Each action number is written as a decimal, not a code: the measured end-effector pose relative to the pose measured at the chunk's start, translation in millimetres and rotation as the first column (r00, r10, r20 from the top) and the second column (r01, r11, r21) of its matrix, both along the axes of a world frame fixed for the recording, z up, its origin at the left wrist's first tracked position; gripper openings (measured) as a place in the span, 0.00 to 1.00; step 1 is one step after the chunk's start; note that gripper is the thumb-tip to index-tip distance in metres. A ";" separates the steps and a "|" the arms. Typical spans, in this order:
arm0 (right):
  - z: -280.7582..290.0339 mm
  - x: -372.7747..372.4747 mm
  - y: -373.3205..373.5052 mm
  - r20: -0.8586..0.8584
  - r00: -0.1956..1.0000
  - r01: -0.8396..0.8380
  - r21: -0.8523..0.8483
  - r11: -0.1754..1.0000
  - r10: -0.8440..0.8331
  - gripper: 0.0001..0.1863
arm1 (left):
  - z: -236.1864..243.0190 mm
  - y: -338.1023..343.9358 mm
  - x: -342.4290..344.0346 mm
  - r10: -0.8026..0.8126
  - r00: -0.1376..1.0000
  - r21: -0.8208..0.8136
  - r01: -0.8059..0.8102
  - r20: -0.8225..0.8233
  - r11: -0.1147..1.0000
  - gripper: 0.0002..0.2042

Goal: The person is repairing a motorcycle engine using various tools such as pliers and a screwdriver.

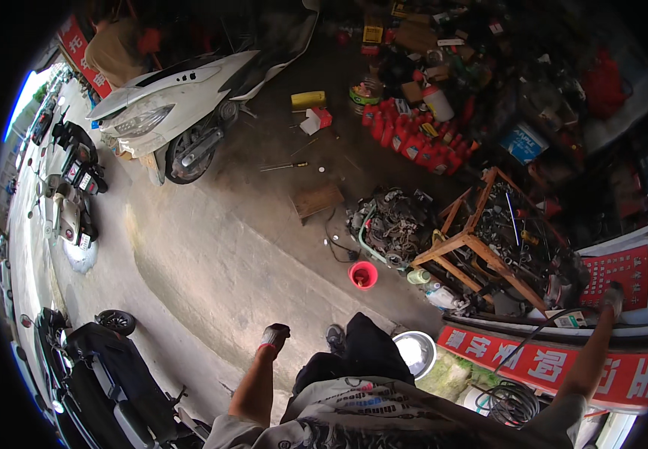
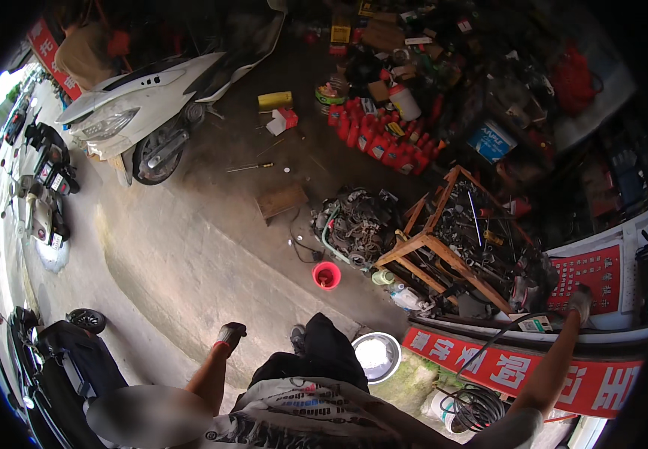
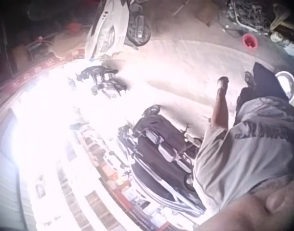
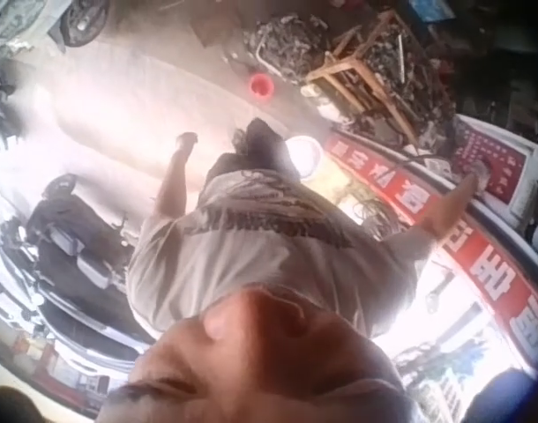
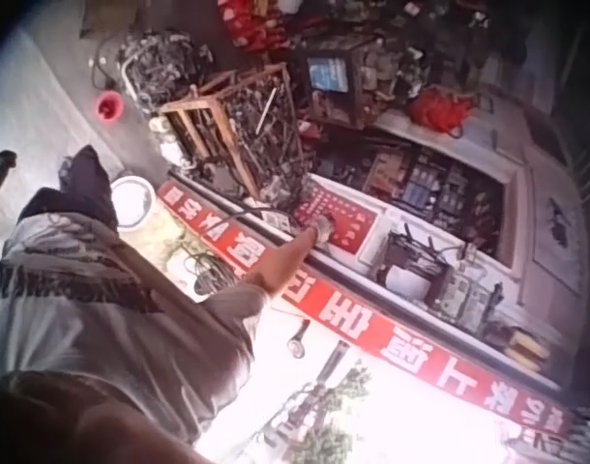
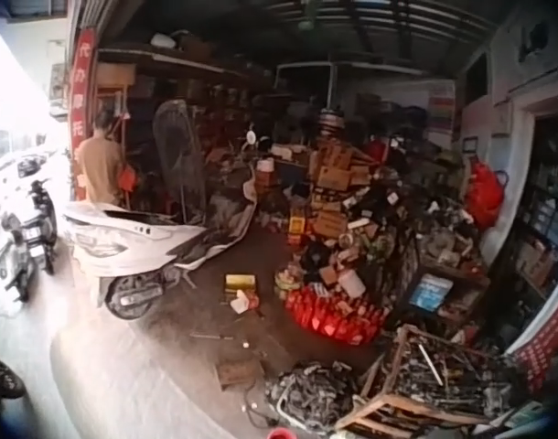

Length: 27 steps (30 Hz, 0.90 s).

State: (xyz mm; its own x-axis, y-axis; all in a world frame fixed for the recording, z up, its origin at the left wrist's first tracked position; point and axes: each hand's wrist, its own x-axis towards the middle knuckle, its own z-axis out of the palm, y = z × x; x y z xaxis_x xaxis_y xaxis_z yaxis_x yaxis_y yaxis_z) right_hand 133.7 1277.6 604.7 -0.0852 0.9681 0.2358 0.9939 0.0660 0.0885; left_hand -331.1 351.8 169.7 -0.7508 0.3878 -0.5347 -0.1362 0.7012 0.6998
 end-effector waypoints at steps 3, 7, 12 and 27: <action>-10.6 22.1 29.4 0.199 0.980 -0.019 0.020 1.000 0.015 0.22 | -3.3 -14.5 -13.3 -0.113 0.987 0.007 0.115 -0.115 0.993 0.06; -5.9 28.4 15.2 0.397 0.912 0.110 0.016 0.994 -0.108 0.20 | -21.1 -39.3 -48.0 0.040 0.946 -0.255 0.046 0.322 0.966 0.07; 23.5 -31.4 -40.0 0.107 0.984 0.100 0.348 0.932 -0.145 0.22 | -44.9 -36.6 -150.5 0.449 0.631 -0.378 -0.254 0.633 0.890 0.15; -193.0 -766.1 -328.7 -0.893 0.430 -0.884 -0.385 0.267 0.136 0.12 | 219.1 349.2 -503.6 0.001 0.998 0.556 -0.033 0.059 0.831 0.14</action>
